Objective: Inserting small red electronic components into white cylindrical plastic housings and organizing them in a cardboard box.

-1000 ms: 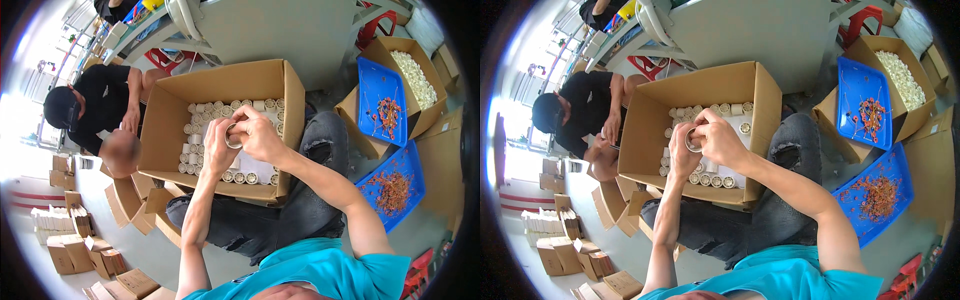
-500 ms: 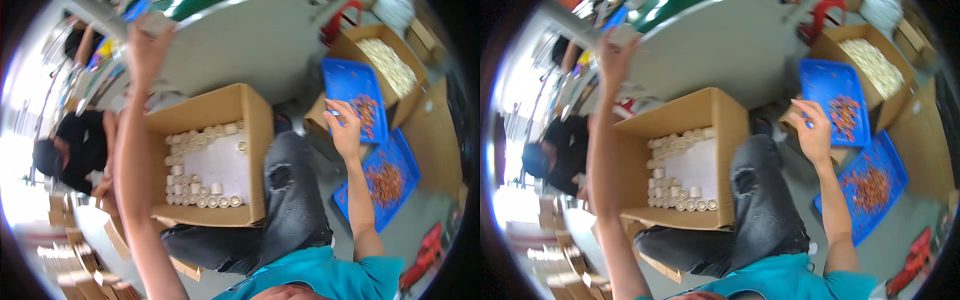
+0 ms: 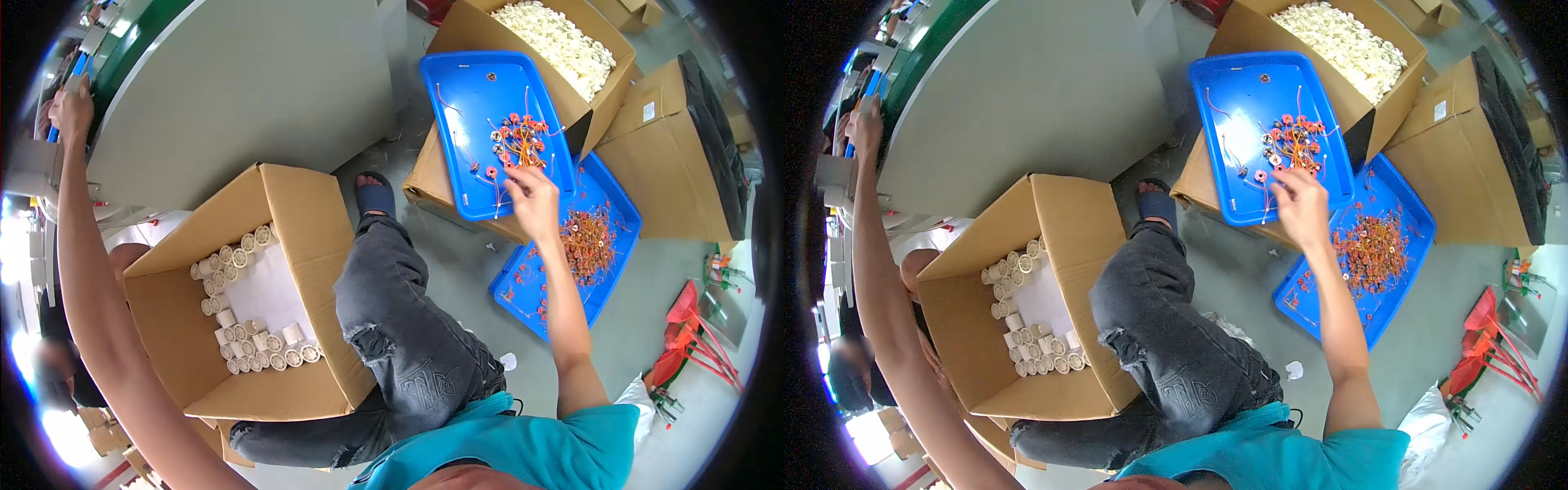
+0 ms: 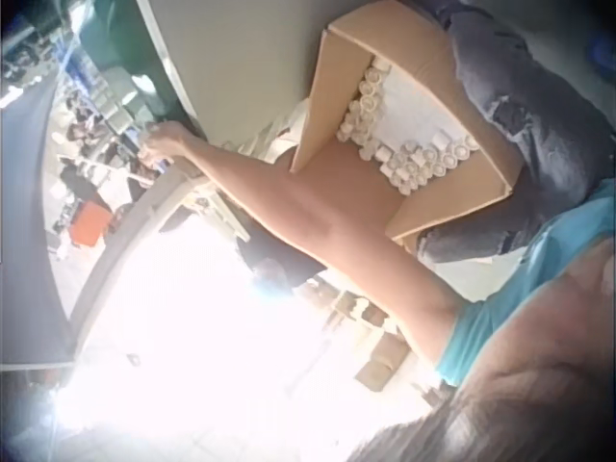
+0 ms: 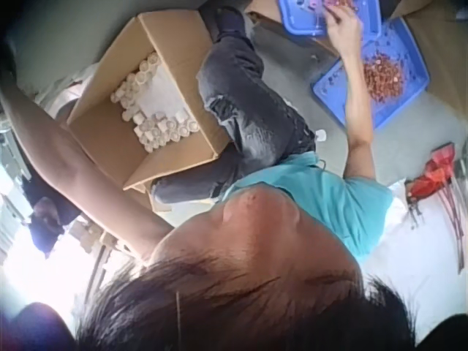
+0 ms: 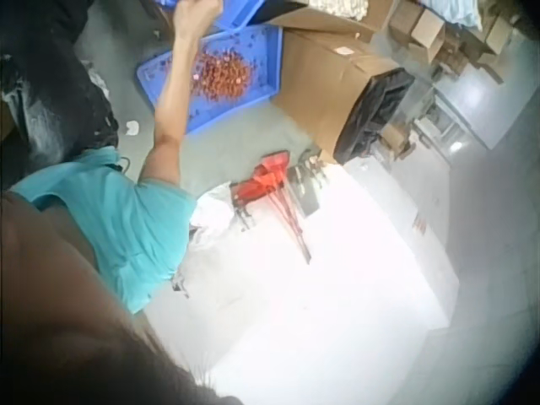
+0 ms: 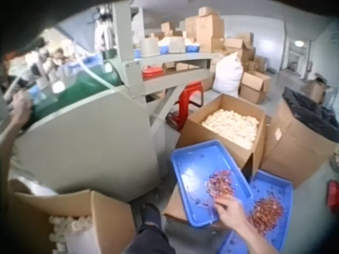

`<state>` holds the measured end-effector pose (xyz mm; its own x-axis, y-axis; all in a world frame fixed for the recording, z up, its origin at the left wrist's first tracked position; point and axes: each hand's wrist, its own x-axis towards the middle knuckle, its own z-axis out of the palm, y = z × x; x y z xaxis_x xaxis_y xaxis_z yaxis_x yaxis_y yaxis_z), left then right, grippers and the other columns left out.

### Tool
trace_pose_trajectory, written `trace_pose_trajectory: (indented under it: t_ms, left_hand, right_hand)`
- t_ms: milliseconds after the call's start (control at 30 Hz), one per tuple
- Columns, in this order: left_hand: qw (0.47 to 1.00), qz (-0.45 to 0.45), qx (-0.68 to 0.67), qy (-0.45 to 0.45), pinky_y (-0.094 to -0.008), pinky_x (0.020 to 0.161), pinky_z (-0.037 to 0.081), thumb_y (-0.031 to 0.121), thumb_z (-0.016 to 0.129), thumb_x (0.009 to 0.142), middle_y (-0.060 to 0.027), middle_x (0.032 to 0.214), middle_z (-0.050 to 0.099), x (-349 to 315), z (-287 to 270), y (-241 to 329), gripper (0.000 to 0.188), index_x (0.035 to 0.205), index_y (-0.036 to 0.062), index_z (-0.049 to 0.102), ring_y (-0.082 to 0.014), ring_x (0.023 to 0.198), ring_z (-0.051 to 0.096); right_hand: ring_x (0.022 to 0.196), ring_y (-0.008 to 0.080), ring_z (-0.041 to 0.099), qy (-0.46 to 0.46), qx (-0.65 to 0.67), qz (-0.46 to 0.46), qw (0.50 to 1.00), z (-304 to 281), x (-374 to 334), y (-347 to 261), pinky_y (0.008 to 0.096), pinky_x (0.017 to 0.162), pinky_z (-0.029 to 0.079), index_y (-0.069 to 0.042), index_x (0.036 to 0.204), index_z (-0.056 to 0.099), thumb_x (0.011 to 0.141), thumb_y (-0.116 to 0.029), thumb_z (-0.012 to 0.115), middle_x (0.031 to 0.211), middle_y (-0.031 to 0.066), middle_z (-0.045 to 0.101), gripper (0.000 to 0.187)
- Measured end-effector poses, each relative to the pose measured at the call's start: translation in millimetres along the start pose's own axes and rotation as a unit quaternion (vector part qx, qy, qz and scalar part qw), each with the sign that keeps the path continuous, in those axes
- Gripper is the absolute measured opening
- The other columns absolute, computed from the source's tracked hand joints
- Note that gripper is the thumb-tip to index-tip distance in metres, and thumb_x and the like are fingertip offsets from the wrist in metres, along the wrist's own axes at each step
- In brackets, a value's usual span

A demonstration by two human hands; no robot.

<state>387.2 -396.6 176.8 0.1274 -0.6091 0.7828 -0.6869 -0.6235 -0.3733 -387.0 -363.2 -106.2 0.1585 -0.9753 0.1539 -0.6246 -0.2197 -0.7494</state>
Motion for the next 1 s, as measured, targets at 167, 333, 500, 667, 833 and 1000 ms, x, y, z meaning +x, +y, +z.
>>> trace_pose_trajectory:
  t_ms: [167,333,500,667,833,1000]
  left_hand:
    - [0.985,0.079,0.134,0.079,-0.0519,0.099,0.042,0.056,0.050,0.095,-0.0299,0.121,0.060,-20.4,-39.5,-19.7,0.057,0.117,0.0073,0.069,-0.0460,0.114,0.054]
    - [0.914,0.092,-0.204,0.338,-0.0446,0.097,0.045,0.011,0.064,0.087,-0.0281,0.125,0.055,-122.4,-201.9,124.2,0.045,0.126,-0.0055,0.049,-0.0414,0.118,0.054]
    - [0.897,0.075,-0.430,0.073,-0.0495,0.091,0.043,0.003,0.069,0.076,-0.0177,0.119,0.055,-348.9,-222.7,161.4,0.043,0.116,0.0060,0.054,-0.0382,0.110,0.053]
    - [0.812,0.204,-0.330,-0.437,-0.0467,0.095,0.045,0.011,0.057,0.083,-0.0202,0.138,0.047,-522.3,-176.1,198.6,0.057,0.139,0.0083,0.044,-0.0344,0.120,0.052]
    - [0.827,0.154,-0.266,-0.471,-0.0458,0.091,0.048,0.019,0.055,0.088,-0.0164,0.132,0.055,-577.4,-142.2,225.4,0.052,0.139,0.0102,0.046,-0.0324,0.111,0.059]
    - [0.804,0.177,-0.258,-0.505,-0.0442,0.082,0.054,0.022,0.063,0.087,-0.0135,0.106,0.067,-562.4,-135.3,261.6,0.029,0.109,0.0043,0.064,-0.0320,0.102,0.065]
  right_hand:
    - [0.092,0.0383,0.066,-0.016,-0.117,-0.123,0.985,54.6,31.4,-13.3,0.0449,0.083,0.052,-0.001,0.103,0.073,0.081,-0.011,0.072,0.102,0.0212,0.067,0.025]
    - [0.091,0.0356,0.068,-0.053,-0.222,-0.129,0.965,39.3,43.6,16.4,0.0424,0.084,0.053,-0.001,0.107,0.072,0.080,-0.012,0.072,0.097,0.0199,0.070,0.029]
    - [0.082,0.0141,0.069,0.039,0.054,-0.019,0.998,13.4,36.3,-16.6,0.0267,0.070,0.055,0.000,0.112,0.069,0.088,-0.003,0.069,0.093,0.0117,0.072,0.025]
    - [0.089,0.0190,0.070,0.045,0.248,-0.039,0.967,-16.3,21.5,-48.2,0.0291,0.076,0.055,0.006,0.114,0.066,0.090,0.002,0.064,0.102,0.0121,0.071,0.024]
    - [0.083,0.0141,0.065,-0.005,0.307,-0.030,0.951,8.0,-22.0,-115.2,0.0253,0.074,0.054,0.007,0.121,0.063,0.092,0.000,0.063,0.103,0.0107,0.069,0.029]
    - [0.085,0.0188,0.069,-0.067,0.399,-0.024,0.914,20.1,-47.3,-154.2,0.0276,0.068,0.056,0.006,0.115,0.064,0.092,0.000,0.064,0.095,0.0093,0.067,0.024]
